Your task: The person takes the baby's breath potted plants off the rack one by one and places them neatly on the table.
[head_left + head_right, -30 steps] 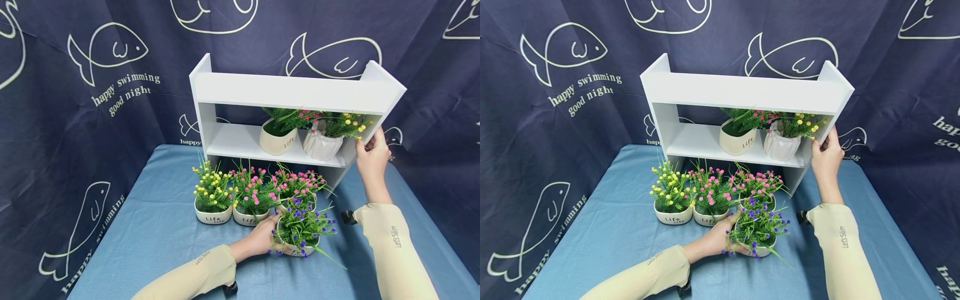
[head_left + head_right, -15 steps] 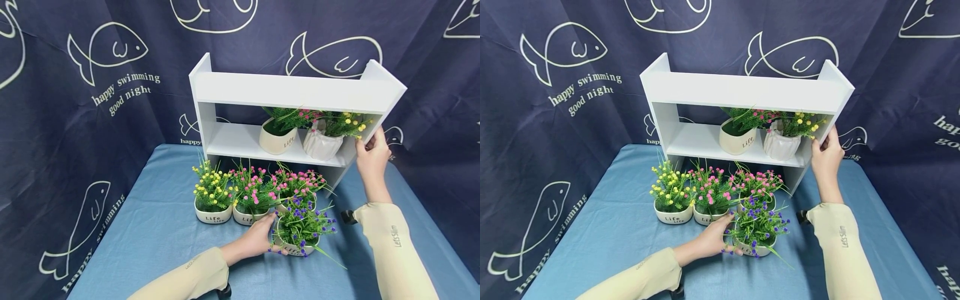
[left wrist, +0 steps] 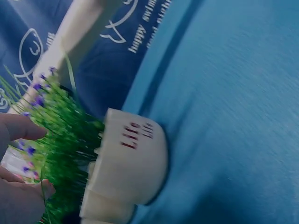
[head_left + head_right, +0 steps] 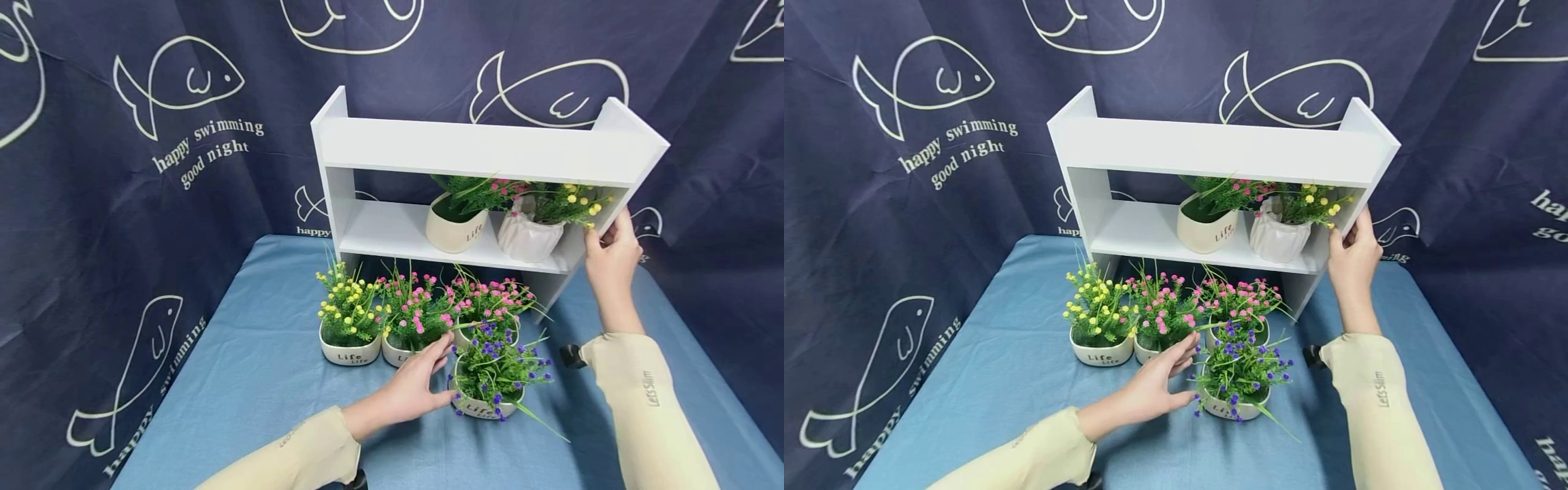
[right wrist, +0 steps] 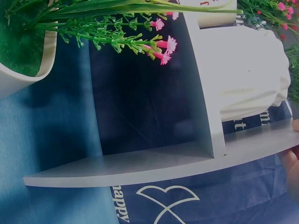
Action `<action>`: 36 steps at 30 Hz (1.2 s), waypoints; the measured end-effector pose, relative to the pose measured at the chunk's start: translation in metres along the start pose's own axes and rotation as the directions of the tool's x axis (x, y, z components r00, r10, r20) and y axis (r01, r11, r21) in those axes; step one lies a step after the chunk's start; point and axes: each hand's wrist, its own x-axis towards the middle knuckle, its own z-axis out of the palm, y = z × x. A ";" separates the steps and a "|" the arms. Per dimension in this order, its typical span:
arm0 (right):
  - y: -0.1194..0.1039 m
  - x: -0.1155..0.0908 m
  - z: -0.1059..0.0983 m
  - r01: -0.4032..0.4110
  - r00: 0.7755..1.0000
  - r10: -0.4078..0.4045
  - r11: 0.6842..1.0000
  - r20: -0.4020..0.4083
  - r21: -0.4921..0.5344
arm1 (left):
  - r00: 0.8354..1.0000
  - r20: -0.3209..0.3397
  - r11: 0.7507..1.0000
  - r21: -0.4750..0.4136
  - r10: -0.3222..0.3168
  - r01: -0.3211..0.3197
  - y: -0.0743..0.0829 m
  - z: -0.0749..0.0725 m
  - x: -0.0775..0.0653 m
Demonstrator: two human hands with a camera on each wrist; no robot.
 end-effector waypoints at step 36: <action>-0.002 0.000 -0.001 -0.023 1.000 0.023 0.999 0.016 -0.032 | 0.910 -0.414 0.999 -0.035 0.021 -0.039 0.067 -0.094 0.091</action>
